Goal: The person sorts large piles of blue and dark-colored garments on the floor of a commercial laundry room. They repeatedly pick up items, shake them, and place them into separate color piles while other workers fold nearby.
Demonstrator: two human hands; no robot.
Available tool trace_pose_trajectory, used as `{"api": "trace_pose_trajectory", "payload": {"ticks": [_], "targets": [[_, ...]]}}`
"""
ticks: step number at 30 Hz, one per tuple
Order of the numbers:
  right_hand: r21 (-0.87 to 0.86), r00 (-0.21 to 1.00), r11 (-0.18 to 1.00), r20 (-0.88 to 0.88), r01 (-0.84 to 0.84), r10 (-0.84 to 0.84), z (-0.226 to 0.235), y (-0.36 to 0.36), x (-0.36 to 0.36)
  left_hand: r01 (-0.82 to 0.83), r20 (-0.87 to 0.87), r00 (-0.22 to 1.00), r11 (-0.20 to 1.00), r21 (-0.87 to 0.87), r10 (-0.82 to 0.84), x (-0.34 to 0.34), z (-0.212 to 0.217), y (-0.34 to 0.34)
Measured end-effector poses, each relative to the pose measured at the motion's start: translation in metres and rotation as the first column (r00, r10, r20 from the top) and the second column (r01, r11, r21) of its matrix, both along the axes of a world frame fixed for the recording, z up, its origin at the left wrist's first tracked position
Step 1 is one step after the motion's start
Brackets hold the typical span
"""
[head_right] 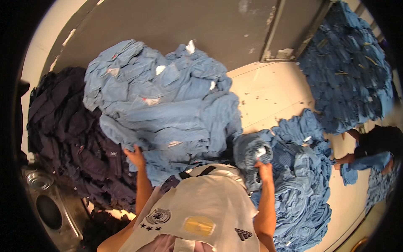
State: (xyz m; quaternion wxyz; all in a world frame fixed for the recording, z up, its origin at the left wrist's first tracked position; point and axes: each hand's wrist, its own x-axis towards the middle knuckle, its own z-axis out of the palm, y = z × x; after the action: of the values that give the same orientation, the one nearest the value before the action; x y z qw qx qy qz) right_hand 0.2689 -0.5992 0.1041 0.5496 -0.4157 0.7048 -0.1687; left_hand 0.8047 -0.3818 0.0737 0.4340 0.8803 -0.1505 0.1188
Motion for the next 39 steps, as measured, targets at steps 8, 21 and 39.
{"api": "trace_pose_trajectory", "payload": {"ticks": [8, 21, 39], "targets": [[-0.084, 0.990, 0.989, 0.089, 0.121, -0.114, -0.002, 0.012, 0.007, -0.049, 0.009, 0.998, 0.936, -0.348, 0.055, 0.087, 0.144, 0.136], [-0.232, 0.868, 0.872, 0.369, 0.432, -0.332, 0.060, 0.026, 0.001, 0.318, -0.191, 0.829, 0.725, -0.612, -0.525, -0.031, 0.289, -0.013], [-0.176, 0.911, 0.927, 0.197, -0.331, 0.363, 0.111, 0.020, 0.085, 0.789, -0.582, -0.592, -0.548, -0.278, -0.557, -0.236, 0.162, -0.209]]}}
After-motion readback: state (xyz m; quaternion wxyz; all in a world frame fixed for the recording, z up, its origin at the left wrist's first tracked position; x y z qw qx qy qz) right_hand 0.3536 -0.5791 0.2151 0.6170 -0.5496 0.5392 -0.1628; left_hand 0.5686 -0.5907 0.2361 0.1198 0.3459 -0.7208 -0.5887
